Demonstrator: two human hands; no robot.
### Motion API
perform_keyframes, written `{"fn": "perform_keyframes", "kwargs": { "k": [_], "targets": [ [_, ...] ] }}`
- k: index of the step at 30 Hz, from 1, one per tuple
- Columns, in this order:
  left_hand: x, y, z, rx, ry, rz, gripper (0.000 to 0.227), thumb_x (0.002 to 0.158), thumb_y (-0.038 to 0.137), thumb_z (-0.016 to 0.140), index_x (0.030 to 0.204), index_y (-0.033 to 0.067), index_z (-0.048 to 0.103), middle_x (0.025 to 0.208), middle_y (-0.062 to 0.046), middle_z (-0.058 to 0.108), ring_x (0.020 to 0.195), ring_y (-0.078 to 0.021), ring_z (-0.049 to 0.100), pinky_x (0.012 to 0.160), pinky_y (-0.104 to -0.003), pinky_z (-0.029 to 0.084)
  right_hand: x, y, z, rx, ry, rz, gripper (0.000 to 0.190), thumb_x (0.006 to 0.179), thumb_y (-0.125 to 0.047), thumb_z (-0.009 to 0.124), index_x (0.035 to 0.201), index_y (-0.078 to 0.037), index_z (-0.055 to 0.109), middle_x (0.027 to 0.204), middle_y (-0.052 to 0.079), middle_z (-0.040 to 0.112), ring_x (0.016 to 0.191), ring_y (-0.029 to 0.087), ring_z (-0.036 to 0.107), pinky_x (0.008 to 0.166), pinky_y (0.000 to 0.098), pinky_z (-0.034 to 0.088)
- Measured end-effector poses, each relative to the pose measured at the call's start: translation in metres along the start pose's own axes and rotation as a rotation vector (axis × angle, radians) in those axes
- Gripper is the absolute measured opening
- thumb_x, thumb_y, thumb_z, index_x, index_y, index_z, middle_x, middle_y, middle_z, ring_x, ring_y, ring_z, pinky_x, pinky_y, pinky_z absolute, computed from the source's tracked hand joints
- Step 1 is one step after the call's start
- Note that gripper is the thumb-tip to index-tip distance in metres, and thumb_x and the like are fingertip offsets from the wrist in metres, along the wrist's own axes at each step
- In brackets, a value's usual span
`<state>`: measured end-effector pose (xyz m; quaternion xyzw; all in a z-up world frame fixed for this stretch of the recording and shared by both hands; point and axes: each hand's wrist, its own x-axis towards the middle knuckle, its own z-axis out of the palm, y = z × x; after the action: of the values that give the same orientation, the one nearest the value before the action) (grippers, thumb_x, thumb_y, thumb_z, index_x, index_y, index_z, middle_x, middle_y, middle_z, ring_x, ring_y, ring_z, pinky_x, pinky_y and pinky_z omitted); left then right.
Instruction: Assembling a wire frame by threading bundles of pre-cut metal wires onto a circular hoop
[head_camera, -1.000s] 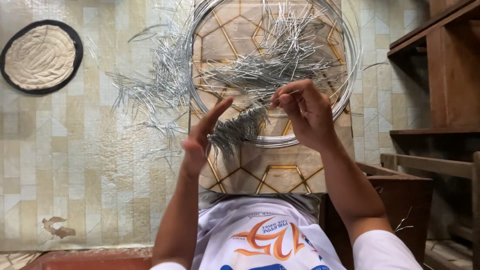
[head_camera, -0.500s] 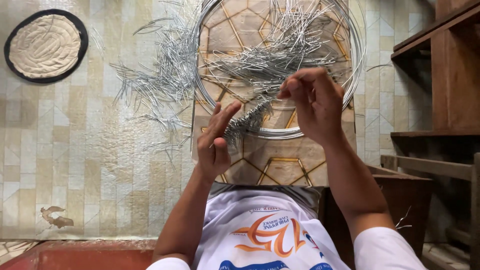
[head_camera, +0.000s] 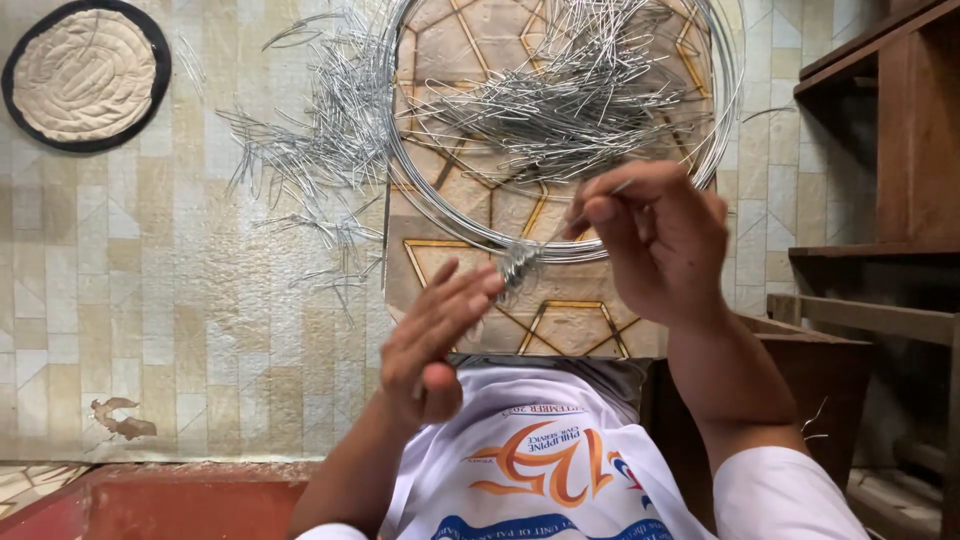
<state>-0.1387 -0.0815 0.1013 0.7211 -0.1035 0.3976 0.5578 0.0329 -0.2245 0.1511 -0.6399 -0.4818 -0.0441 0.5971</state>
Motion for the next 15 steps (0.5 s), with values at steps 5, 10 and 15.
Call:
{"fn": "perform_keyframes", "kwargs": {
  "k": [5,10,15],
  "targets": [
    [-0.018,-0.009,0.005,0.039,-0.029,-0.053,0.068,0.11,0.047,0.027,0.128,-0.008,0.062,0.128,-0.025,0.069,0.124,-0.0451,0.064,0.117,-0.051,0.037,-0.021,0.023,0.007,0.018,-0.027,0.106,0.013,0.106,-0.006,0.058,0.101,0.006,0.062,0.076,0.014,0.072,0.058,0.02,0.069,0.057,0.0294,0.056],
    [-0.025,-0.012,0.001,0.057,-0.095,-0.048,0.071,0.109,0.05,0.025,0.131,-0.0061,0.062,0.134,-0.026,0.065,0.129,-0.0461,0.059,0.12,-0.052,0.033,-0.025,0.016,0.007,0.091,-0.035,0.14,0.013,0.107,-0.004,0.054,0.102,0.008,0.057,0.078,0.017,0.068,0.06,0.022,0.07,0.058,0.0316,0.058],
    [-0.025,-0.016,-0.015,0.026,-0.18,-0.084,0.083,0.103,0.062,0.027,0.138,-0.0092,0.053,0.139,-0.03,0.059,0.132,-0.0502,0.054,0.121,-0.057,0.029,-0.025,0.025,0.01,0.14,-0.047,0.129,0.012,0.107,-0.004,0.052,0.102,0.006,0.056,0.08,0.015,0.067,0.06,0.021,0.071,0.057,0.0298,0.058]
  ]
}}
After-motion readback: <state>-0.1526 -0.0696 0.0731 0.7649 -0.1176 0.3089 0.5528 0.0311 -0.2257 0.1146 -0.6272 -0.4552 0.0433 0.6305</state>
